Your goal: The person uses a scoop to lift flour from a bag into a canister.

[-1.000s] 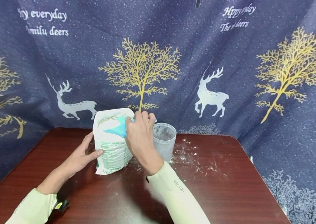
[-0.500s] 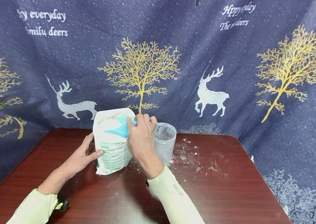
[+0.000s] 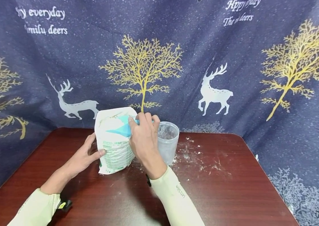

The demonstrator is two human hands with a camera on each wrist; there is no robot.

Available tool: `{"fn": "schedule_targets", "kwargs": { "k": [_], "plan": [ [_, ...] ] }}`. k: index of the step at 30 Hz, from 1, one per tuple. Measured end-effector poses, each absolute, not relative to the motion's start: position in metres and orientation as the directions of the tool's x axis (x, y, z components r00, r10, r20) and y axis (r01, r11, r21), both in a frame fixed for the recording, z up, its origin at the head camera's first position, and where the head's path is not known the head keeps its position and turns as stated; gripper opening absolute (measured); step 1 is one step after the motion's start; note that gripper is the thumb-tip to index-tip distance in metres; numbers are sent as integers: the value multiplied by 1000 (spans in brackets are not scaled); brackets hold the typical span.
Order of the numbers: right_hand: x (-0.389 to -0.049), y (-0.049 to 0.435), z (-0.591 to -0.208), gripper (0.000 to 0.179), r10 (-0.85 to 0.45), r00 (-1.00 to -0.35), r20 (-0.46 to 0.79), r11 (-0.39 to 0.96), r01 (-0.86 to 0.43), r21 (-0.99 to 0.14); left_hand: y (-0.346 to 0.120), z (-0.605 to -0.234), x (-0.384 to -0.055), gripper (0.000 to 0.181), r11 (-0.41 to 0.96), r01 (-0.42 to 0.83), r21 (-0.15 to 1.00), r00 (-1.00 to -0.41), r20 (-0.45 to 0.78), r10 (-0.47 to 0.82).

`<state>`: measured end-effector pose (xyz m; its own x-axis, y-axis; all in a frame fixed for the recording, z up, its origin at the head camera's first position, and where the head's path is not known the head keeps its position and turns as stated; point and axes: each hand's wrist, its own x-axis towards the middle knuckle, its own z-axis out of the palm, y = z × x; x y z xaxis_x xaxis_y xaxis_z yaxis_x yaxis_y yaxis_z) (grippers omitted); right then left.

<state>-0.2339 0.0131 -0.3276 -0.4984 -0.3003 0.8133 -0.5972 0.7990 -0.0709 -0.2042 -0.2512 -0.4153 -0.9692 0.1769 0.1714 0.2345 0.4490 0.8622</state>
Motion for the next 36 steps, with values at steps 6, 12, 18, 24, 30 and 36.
{"fn": "schedule_targets", "kwargs": {
  "k": [6,12,18,24,30,36],
  "plan": [
    [-234,13,-326,51,-298,-470,831,791,-609,-61,-251,-413,-202,95,438,244,865,-966,179,184],
    [-235,16,-325,51,-302,-449,841,775,-630,-58,-250,-412,-202,95,444,237,864,-968,174,180],
    [-237,21,-322,56,-300,-459,836,774,-629,-68,-249,-412,-202,95,440,237,866,-968,173,181],
    [-235,26,-318,51,-298,-451,841,766,-639,-71,-249,-414,-204,94,430,251,867,-964,185,190],
    [-233,28,-313,48,-287,-440,851,757,-649,-80,-251,-414,-204,95,446,249,860,-965,184,185],
    [-230,31,-309,50,-283,-429,858,747,-659,-83,-250,-414,-204,95,444,249,861,-965,181,189]
  ]
}}
